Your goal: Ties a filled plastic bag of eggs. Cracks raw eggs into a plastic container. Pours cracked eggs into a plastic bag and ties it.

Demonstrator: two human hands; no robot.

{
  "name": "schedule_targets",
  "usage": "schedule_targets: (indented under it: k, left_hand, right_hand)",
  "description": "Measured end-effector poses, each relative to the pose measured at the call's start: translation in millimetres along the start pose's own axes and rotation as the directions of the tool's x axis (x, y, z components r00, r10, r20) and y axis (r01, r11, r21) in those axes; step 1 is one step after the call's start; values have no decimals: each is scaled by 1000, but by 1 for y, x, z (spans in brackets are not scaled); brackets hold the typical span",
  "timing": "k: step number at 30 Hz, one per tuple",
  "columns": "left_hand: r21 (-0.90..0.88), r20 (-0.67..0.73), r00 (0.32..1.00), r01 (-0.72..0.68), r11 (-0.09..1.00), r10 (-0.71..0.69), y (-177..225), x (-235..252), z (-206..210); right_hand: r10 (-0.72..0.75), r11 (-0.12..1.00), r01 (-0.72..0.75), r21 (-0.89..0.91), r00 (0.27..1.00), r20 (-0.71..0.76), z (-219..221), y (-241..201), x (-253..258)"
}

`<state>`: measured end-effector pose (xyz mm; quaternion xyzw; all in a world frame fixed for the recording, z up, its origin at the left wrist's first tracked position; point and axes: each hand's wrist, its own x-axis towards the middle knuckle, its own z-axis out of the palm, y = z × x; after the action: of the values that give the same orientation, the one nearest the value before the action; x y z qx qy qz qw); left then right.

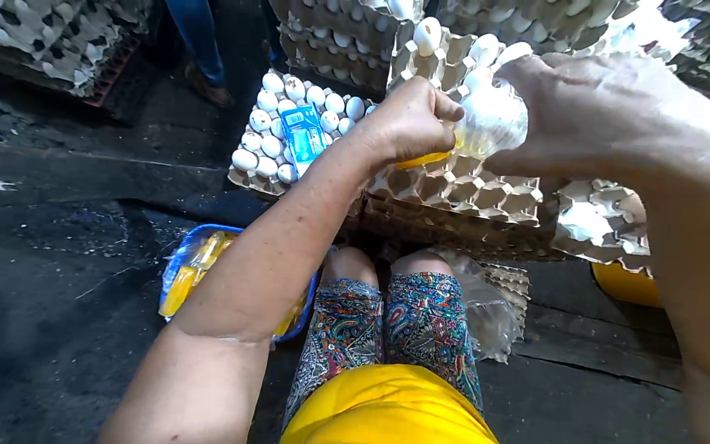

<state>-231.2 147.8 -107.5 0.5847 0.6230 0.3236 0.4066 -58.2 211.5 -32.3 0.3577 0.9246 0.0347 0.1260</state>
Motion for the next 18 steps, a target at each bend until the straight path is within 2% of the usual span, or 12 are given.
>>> schedule_targets:
  k: [7, 11, 14, 18]
  left_hand:
    - [-58, -62, 997, 48, 997, -52, 7, -10, -11]
    - [-144, -83, 995, 39, 989, -52, 11, -10, -15]
    - [-179, -95, 993, 48, 983, -65, 18, -11, -18]
    - [-195, -132, 989, 33, 980, -60, 29, -14, -24]
  right_hand:
    - [20, 990, -19, 139, 1000, -6, -3, 5, 4]
    - [16, 951, 7, 309, 997, -72, 11, 16, 3]
    - [-2, 869, 79, 489, 988, -156, 28, 23, -1]
    - [81, 668, 80, 740, 981, -179, 60, 21, -6]
